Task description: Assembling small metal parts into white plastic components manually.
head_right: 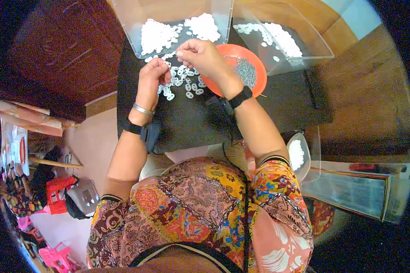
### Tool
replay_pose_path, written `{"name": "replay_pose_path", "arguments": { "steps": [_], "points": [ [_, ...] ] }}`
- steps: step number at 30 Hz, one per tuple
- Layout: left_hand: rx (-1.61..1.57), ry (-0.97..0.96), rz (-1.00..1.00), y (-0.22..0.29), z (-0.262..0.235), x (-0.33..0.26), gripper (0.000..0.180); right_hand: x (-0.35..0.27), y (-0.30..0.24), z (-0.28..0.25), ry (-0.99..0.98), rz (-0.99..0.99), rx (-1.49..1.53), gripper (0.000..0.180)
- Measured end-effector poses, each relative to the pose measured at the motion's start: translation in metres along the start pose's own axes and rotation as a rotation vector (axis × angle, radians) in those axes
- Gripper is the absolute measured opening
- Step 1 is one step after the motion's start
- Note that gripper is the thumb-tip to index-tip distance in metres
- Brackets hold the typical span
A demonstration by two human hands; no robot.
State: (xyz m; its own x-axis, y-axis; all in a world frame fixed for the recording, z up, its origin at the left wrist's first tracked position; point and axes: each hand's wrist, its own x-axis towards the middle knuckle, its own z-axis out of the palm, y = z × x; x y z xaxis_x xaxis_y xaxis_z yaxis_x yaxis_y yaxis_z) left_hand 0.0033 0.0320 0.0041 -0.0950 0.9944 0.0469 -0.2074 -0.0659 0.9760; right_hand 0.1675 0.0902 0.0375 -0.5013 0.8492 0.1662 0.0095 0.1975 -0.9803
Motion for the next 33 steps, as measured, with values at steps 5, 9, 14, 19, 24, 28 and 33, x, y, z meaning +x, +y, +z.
{"name": "replay_pose_path", "arguments": {
  "steps": [5, 9, 14, 19, 24, 28, 33],
  "points": [
    [0.060, 0.027, 0.032, 0.001, 0.003, -0.002, 0.013, 0.002, 0.017, 0.003, -0.014, -0.054, 0.049, 0.014],
    [0.178, 0.030, 0.070, -0.002, 0.004, -0.002, 0.012, 0.000, 0.019, 0.010, -0.026, -0.101, 0.044, 0.015],
    [0.234, 0.030, 0.096, -0.004, 0.002, -0.001, 0.014, -0.002, 0.014, 0.014, -0.060, -0.104, -0.035, 0.015],
    [0.337, 0.029, 0.091, -0.003, 0.003, -0.001, 0.017, -0.003, 0.015, 0.014, -0.035, -0.110, -0.008, 0.015],
    [0.335, 0.010, 0.107, -0.006, 0.002, 0.000, 0.018, -0.006, 0.011, 0.015, -0.056, -0.098, 0.008, 0.014],
    [0.317, 0.010, 0.102, -0.008, 0.002, 0.000, 0.018, -0.004, 0.017, 0.013, -0.070, -0.104, 0.030, 0.014],
    [0.346, 0.014, 0.103, -0.006, 0.000, 0.001, 0.019, -0.004, 0.018, 0.012, -0.069, -0.092, -0.073, 0.014]
  ]
}}
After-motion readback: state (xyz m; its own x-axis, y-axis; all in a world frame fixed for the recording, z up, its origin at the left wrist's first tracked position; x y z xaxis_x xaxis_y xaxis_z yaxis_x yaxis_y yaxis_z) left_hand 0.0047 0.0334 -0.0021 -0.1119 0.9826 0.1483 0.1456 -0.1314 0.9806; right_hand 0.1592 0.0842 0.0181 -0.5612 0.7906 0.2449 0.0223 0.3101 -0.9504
